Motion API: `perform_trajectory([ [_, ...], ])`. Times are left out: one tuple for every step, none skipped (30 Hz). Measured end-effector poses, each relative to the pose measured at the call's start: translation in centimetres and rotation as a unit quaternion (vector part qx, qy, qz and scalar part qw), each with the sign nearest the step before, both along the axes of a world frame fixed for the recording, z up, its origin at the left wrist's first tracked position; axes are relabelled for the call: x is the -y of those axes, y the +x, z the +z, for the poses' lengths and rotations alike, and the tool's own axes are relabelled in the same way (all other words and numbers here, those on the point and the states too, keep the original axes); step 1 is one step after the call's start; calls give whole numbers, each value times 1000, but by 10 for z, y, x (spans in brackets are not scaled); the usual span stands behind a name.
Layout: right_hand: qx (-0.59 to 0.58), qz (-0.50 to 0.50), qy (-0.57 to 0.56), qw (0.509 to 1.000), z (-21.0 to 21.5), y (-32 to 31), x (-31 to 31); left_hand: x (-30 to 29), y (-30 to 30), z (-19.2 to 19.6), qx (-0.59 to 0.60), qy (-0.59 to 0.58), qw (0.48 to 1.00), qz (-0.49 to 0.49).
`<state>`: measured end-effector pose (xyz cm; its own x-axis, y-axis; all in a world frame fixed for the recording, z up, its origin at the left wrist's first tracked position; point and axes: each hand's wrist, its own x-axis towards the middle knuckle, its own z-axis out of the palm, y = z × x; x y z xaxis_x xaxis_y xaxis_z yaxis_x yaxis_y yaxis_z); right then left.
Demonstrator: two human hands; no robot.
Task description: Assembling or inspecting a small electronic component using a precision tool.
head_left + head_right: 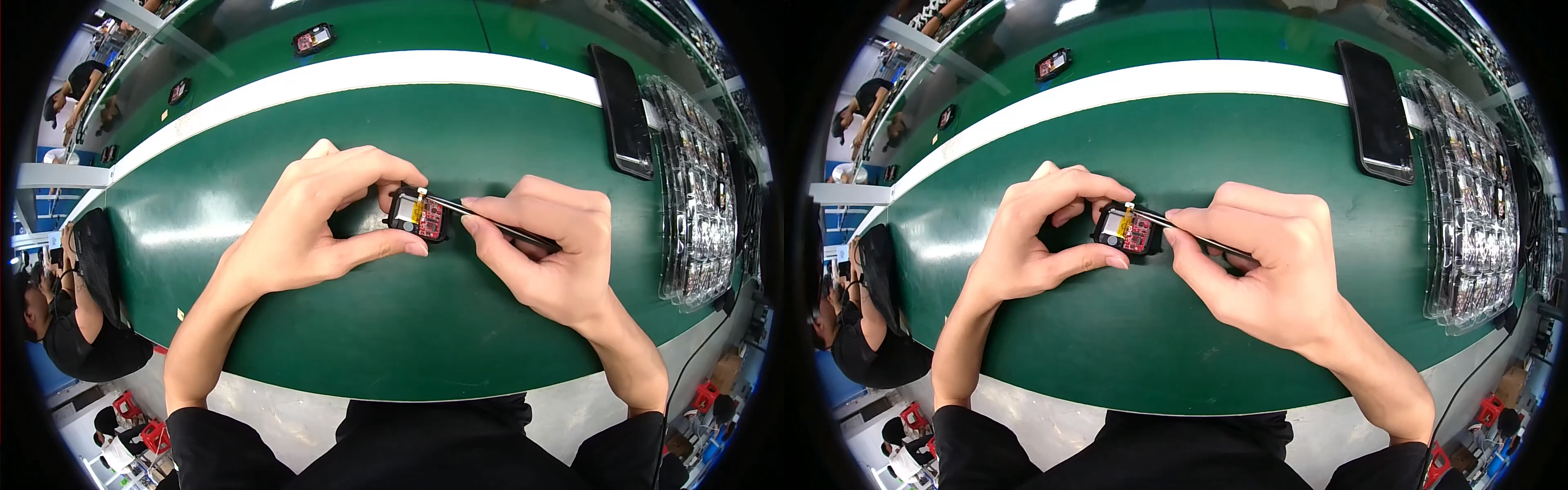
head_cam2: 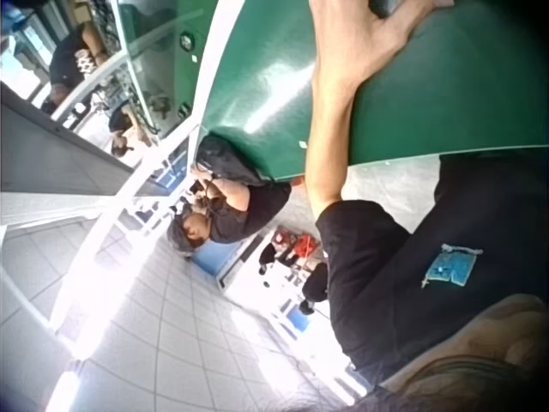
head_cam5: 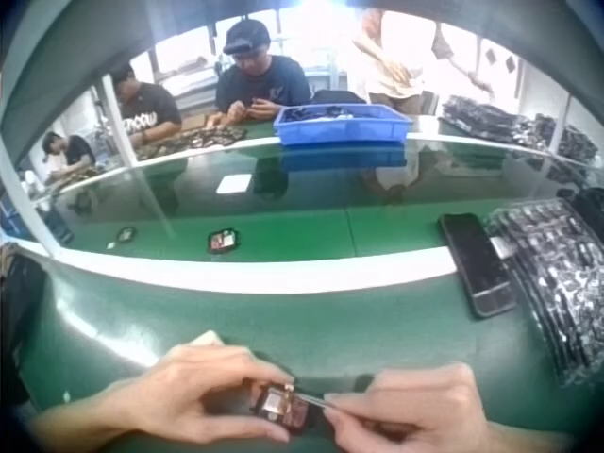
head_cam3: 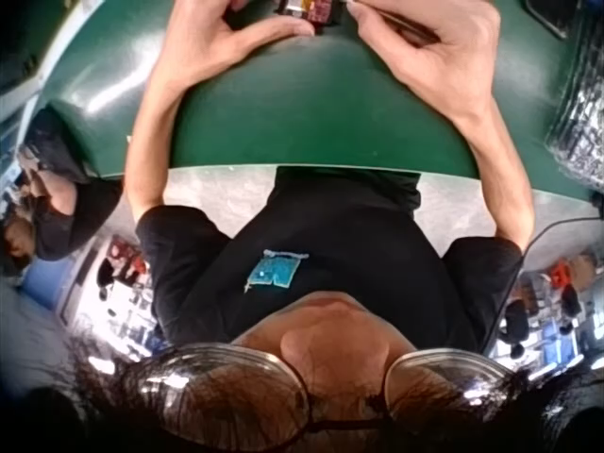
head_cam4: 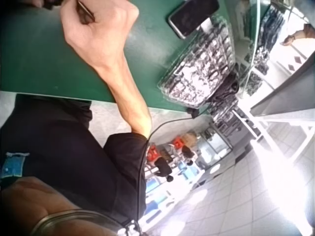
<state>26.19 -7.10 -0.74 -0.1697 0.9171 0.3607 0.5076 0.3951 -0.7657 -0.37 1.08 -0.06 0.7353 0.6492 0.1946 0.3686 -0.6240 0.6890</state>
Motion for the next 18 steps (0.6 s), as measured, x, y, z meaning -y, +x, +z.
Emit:
perform_trajectory([
  [23, -6, 18, 1000, 1, 0, 1, 0, 0, 0, 0, 0, 1000, 1],
  [46, -11, 37, 998, 1, 0, 2, -1, 0, 1, -7, 9, 1000, -2],
  [46, -11, 36, 998, 0, 0, 1, -1, 0, 1, -13, 18, 1000, -4],
  [60, -12, 69, 996, -3, -1, 1, -2, 1, 1, -13, 17, 1000, -3],
  [73, -13, 102, 992, -4, -1, 0, -2, 1, 2, -17, 20, 1000, -5],
  [73, -12, 102, 992, -4, -2, 0, -2, 2, 2, -20, 25, 999, -6],
  [82, -12, 110, 990, -5, -2, 0, -2, 2, 1, -21, 25, 999, -5],
  [92, -12, 118, 989, -5, -3, 0, -2, 2, 1, -17, 23, 1000, -7],
  [91, -11, 118, 989, -5, -3, 0, -2, 2, 0, -13, 21, 1000, -9],
  [92, -12, 119, 989, -5, -4, 0, -3, 1, 0, -14, 21, 1000, -8],
  [92, -12, 121, 988, -5, -5, 0, -3, 1, 0, -13, 23, 1000, -11],
  [92, -12, 120, 988, -6, -5, 0, -4, 0, 0, -12, 24, 1000, -14],
  [86, -9, 123, 989, -7, -6, -1, -4, 0, 1, -13, 23, 1000, -14],
  [80, -5, 127, 989, -7, -6, -1, -6, -1, 2, -16, 9, 1000, -18],
  [80, -6, 126, 989, -7, -5, -1, -7, -2, 3, -19, -4, 1000, -22],
  [56, 1, 102, 993, -7, -4, 0, -9, -4, 1, -19, -5, 1000, -23],
  [33, 8, 78, 996, -6, -3, 0, -12, -5, 0, -11, -25, 999, -36],
  [32, 9, 78, 996, -4, -2, 0, -14, -7, -1, -4, -45, 998, -48],
])
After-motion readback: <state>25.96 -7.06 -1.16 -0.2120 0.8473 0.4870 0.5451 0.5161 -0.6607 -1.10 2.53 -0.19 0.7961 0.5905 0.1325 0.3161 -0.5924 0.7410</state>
